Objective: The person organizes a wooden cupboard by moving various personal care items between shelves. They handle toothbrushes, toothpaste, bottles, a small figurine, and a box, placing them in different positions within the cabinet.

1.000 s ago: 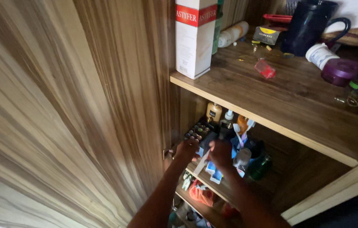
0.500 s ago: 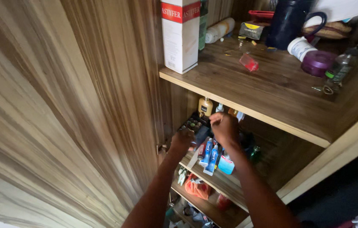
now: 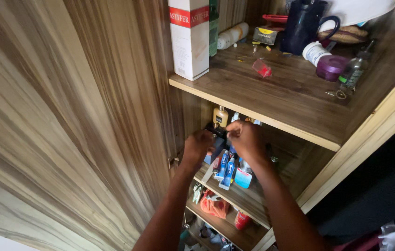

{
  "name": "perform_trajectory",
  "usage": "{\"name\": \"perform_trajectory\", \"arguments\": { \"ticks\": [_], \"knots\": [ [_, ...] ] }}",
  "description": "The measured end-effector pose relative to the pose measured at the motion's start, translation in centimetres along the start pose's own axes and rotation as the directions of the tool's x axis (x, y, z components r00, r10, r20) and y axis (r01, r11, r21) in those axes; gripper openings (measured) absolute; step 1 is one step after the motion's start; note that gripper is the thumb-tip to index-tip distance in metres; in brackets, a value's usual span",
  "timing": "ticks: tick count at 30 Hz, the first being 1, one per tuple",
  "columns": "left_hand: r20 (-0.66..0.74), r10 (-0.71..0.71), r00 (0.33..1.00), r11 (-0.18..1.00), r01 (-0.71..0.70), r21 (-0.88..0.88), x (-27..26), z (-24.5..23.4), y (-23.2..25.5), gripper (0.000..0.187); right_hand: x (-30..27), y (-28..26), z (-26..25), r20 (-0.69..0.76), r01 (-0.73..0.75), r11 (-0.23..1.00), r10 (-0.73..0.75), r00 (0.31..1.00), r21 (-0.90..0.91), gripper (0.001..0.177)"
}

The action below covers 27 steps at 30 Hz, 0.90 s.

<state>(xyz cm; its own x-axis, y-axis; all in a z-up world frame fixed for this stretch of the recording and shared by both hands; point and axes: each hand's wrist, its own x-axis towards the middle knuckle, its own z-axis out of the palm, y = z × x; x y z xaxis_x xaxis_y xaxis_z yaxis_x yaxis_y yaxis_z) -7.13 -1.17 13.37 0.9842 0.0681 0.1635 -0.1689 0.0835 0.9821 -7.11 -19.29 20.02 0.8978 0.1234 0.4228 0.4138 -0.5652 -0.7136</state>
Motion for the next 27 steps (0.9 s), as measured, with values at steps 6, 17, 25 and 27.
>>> {"name": "perform_trajectory", "arguments": {
  "ticks": [6,17,25,27],
  "knots": [
    [-0.118,0.110,0.987,0.993,-0.106,0.045,-2.8,1.3,7.3,0.017,-2.4,-6.8,-3.0,0.044,0.118,0.990,-0.115,0.992,-0.080,0.013],
    [-0.398,0.357,0.845,0.932,-0.291,0.218,-4.9,1.5,16.3,0.016,-2.7,-16.0,-8.0,-0.095,0.202,0.979,-0.200,0.975,0.010,0.014],
    [-0.417,0.569,0.709,0.809,-0.391,0.440,-5.3,2.8,19.2,0.019,2.9,-16.6,-10.2,-0.213,0.412,0.887,-0.452,0.866,-0.207,0.013],
    [-0.359,0.701,0.617,0.683,-0.433,0.588,-5.0,3.1,18.9,0.021,3.9,-16.0,-10.0,-0.194,0.375,0.887,-0.431,0.881,-0.271,0.013]
  ]
}}
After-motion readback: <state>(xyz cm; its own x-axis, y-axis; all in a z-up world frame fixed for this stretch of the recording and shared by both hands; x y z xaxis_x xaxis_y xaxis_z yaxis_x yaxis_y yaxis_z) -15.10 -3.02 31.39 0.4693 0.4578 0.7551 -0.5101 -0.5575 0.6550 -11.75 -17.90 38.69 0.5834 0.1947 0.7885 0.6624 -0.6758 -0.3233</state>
